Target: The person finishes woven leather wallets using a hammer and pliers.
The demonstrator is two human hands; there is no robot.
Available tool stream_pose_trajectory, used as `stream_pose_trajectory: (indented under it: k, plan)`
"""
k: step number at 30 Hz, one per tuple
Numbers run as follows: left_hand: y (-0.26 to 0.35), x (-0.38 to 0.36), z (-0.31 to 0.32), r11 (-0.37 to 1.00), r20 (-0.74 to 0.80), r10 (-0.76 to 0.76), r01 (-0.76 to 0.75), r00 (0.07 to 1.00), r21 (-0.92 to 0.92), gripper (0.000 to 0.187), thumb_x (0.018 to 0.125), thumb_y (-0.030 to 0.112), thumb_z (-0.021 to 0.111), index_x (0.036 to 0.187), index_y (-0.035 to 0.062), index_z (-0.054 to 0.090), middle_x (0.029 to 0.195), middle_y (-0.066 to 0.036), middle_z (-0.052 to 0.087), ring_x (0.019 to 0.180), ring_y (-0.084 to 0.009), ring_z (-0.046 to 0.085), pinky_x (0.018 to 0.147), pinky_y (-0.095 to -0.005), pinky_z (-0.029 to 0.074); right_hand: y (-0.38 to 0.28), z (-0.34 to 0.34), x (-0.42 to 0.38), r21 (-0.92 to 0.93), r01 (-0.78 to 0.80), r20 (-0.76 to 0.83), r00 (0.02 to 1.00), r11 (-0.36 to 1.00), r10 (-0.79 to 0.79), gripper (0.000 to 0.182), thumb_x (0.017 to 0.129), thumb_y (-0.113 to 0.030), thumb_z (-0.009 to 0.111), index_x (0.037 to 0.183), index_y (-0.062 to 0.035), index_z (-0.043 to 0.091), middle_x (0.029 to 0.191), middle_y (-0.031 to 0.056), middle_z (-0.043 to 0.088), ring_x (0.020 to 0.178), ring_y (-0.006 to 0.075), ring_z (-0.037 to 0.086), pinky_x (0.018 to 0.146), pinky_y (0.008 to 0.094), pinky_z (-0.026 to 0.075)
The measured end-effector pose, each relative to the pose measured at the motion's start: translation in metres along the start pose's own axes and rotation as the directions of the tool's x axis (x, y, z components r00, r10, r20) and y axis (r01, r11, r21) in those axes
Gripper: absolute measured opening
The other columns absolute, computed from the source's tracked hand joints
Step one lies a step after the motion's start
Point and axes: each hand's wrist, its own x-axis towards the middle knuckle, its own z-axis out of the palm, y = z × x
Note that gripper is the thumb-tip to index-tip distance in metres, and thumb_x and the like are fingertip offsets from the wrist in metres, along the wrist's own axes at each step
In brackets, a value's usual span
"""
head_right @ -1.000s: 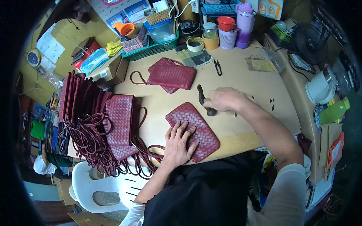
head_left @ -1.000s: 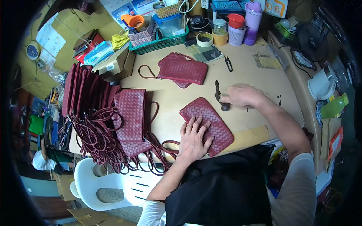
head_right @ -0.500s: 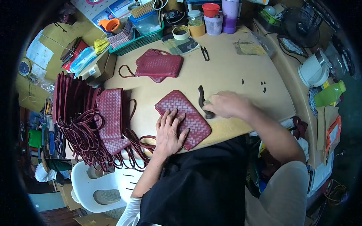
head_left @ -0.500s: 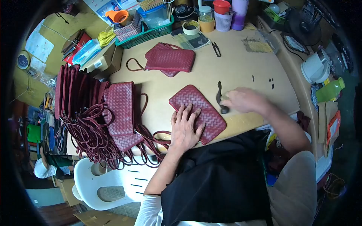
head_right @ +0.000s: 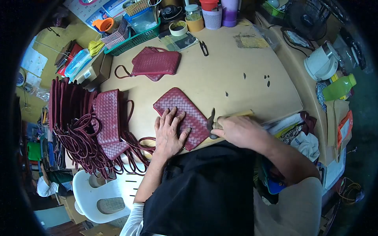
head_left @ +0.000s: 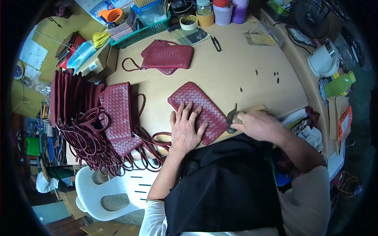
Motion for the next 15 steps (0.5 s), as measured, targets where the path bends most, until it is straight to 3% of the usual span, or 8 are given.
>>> stream_pose_trajectory:
  k: [3,6,7,8,10,12,14,15]
  plan:
    - [0.019,-0.007,-0.018,0.995,0.134,0.037,-0.049,0.990,0.088,0.091,0.075,0.068,0.063,0.140,0.0075,0.046,0.147,-0.021,0.037,0.142,-0.0396,0.025,0.113,-0.0634,0.010,0.010,-0.029,0.018,0.070,0.025,-0.087,0.996,0.997,-0.019,0.046,0.095,-0.045,0.049,0.105,-0.0010,0.058,0.102,0.0267,0.064,0.097,0.0410,0.063,0.085,0.0503,0.047]
    - [0.035,-0.017,0.005,0.987,0.220,0.141,-0.154,0.965,0.043,0.080,0.076,0.048,0.073,0.139,0.0069,0.047,0.149,-0.021,0.034,0.141,-0.0408,0.028,0.113,-0.0562,0.025,0.043,-0.008,0.084,-0.098,0.066,-0.605,0.789,0.993,-0.112,0.037,0.094,-0.037,0.055,0.105,-0.0018,0.054,0.098,0.0250,0.062,0.091,0.0426,0.063,0.078,0.0537,0.047]
    - [0.037,-0.015,0.007,0.980,0.130,0.165,-0.177,0.978,0.088,0.068,0.078,0.025,0.073,0.138,0.0057,0.048,0.142,-0.022,0.045,0.133,-0.0401,0.041,0.108,-0.0498,0.036,0.053,0.000,0.107,-0.103,0.067,-0.610,0.784,0.992,-0.117,0.037,0.094,-0.037,0.055,0.105,-0.0018,0.054,0.098,0.0250,0.062,0.091,0.0426,0.063,0.078,0.0537,0.047]
    - [0.034,-0.013,0.002,0.979,0.117,0.168,-0.180,0.979,0.097,0.068,0.078,0.025,0.073,0.138,0.0057,0.048,0.142,-0.022,0.045,0.133,-0.0401,0.041,0.108,-0.0498,0.036,0.060,0.004,0.129,-0.133,0.064,-0.615,0.778,0.989,-0.132,0.036,0.093,-0.034,0.057,0.110,-0.0023,0.053,0.102,0.0229,0.060,0.096,0.0409,0.061,0.080,0.0516,0.047]
    - [0.020,-0.007,-0.017,0.934,0.172,0.131,-0.064,0.976,-0.351,0.059,0.078,0.010,0.069,0.134,0.0033,0.051,0.129,-0.021,0.057,0.120,-0.0389,0.055,0.101,-0.0461,0.046,0.058,-0.002,0.140,-0.170,0.066,-0.628,0.762,0.983,-0.160,0.038,0.091,-0.031,0.059,0.116,-0.0029,0.052,0.105,0.0209,0.059,0.101,0.0392,0.059,0.081,0.0495,0.047]
    - [0.010,-0.008,-0.068,0.779,-0.019,0.045,-0.047,0.999,-0.626,0.036,0.088,0.002,0.056,0.124,0.0039,0.058,0.115,-0.023,0.065,0.108,-0.0362,0.063,0.089,-0.0387,0.051,0.046,-0.002,0.139,-0.336,0.090,-0.707,0.633,0.937,-0.314,0.049,0.089,-0.031,0.062,0.127,-0.0037,0.048,0.114,0.0183,0.053,0.114,0.0351,0.051,0.091,0.0451,0.044]
    - [-0.007,-0.028,-0.107,0.676,-0.203,-0.277,0.040,0.939,-0.736,0.030,0.095,0.004,0.052,0.124,-0.0031,0.056,0.110,-0.016,0.068,0.100,-0.0241,0.066,0.088,-0.0362,0.052,0.023,-0.005,0.117,-0.173,0.126,-0.661,0.720,0.977,-0.210,0.054,0.092,-0.034,0.061,0.134,-0.0043,0.045,0.127,0.0131,0.050,0.126,0.0276,0.041,0.102,0.0418,0.037]
    - [-0.010,-0.033,-0.116,0.240,-0.169,-0.383,-0.079,0.908,-0.968,0.034,0.097,0.007,0.051,0.130,-0.0033,0.051,0.115,-0.013,0.065,0.095,-0.0221,0.066,0.088,-0.0355,0.052,0.022,0.006,0.112,0.540,0.547,-0.596,0.785,0.640,-0.168,0.052,0.093,-0.036,0.061,0.132,-0.0037,0.047,0.131,0.0101,0.049,0.127,0.0251,0.042,0.104,0.0415,0.036]
